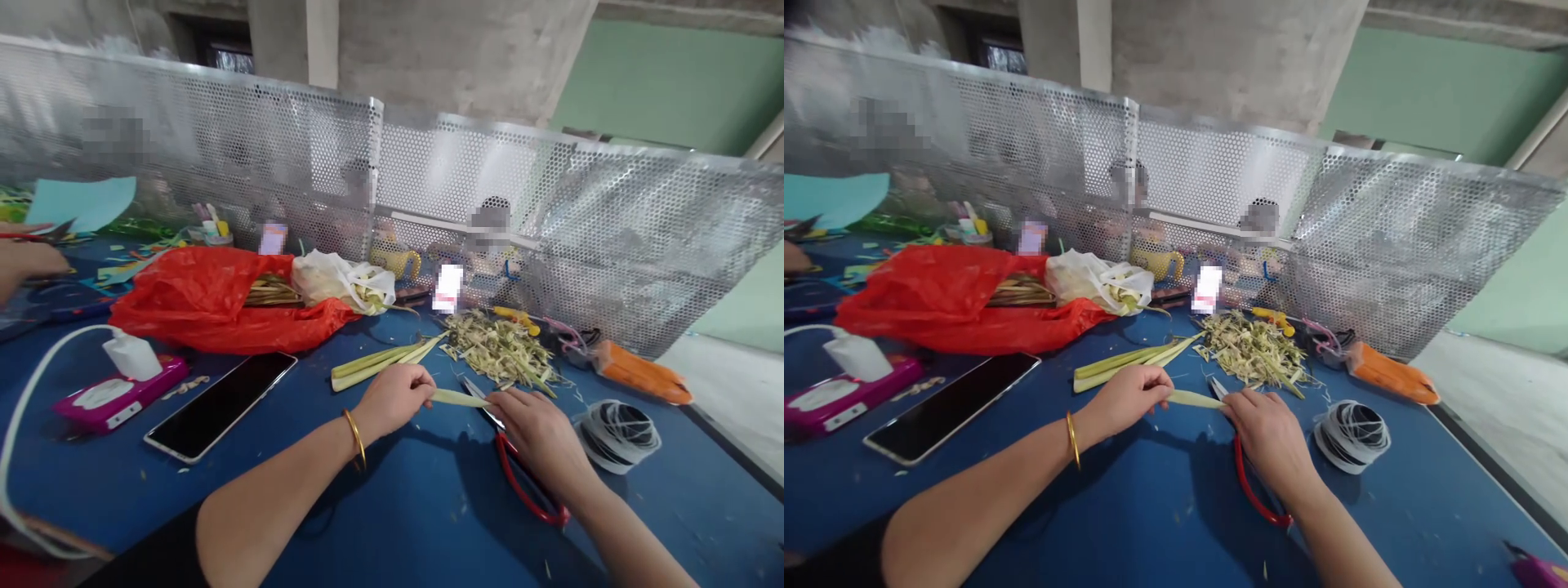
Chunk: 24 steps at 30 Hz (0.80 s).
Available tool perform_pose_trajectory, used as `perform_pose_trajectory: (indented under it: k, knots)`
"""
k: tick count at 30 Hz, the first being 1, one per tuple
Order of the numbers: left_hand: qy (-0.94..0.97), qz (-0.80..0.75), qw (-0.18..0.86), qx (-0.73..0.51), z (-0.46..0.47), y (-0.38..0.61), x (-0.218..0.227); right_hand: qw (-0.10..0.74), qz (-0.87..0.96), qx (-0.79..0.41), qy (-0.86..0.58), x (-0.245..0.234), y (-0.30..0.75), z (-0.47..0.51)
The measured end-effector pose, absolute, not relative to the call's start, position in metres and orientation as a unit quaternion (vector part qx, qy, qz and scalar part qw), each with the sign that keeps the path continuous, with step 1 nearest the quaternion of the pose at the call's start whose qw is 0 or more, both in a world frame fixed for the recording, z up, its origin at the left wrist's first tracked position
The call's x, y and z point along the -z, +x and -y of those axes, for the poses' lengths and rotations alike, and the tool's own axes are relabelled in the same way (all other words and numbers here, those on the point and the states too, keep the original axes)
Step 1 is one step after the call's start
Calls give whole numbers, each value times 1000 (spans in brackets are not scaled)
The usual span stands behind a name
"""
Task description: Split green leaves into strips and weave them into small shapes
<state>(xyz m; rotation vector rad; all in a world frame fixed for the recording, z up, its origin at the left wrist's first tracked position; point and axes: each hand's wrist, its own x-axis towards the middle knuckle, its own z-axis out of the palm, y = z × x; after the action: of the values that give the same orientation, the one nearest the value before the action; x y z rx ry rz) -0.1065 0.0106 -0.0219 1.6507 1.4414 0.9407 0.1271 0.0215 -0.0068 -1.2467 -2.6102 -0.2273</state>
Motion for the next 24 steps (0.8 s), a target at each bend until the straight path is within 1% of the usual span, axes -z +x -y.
perform_pose_trajectory:
  k: [2, 6, 8, 10, 16, 21, 24]
  knots:
    - [597, -564, 407, -399, -11, -105, 22, 134, 884, 51, -446, 4, 128, -20]
    - [460, -540, 532, -462, -11, -99, 24, 200, 854, -41, -479, 4, 121, -13]
    - [409, -515, 592, -465, -9, -95, 26, 217, 843, -73, -487, 5, 116, -8]
    - [386, -495, 629, -458, -7, -91, 29, 216, 837, -95, -493, 7, 111, -4]
    - [353, -475, 636, -496, -5, -85, 27, 188, 845, -135, -482, 9, 100, 5]
    - [278, -503, 597, -560, -10, -94, 23, 186, 842, -146, -484, 9, 101, 4]
    - [251, -507, 577, -590, -13, -98, 21, 190, 839, -177, -477, 9, 102, 3]
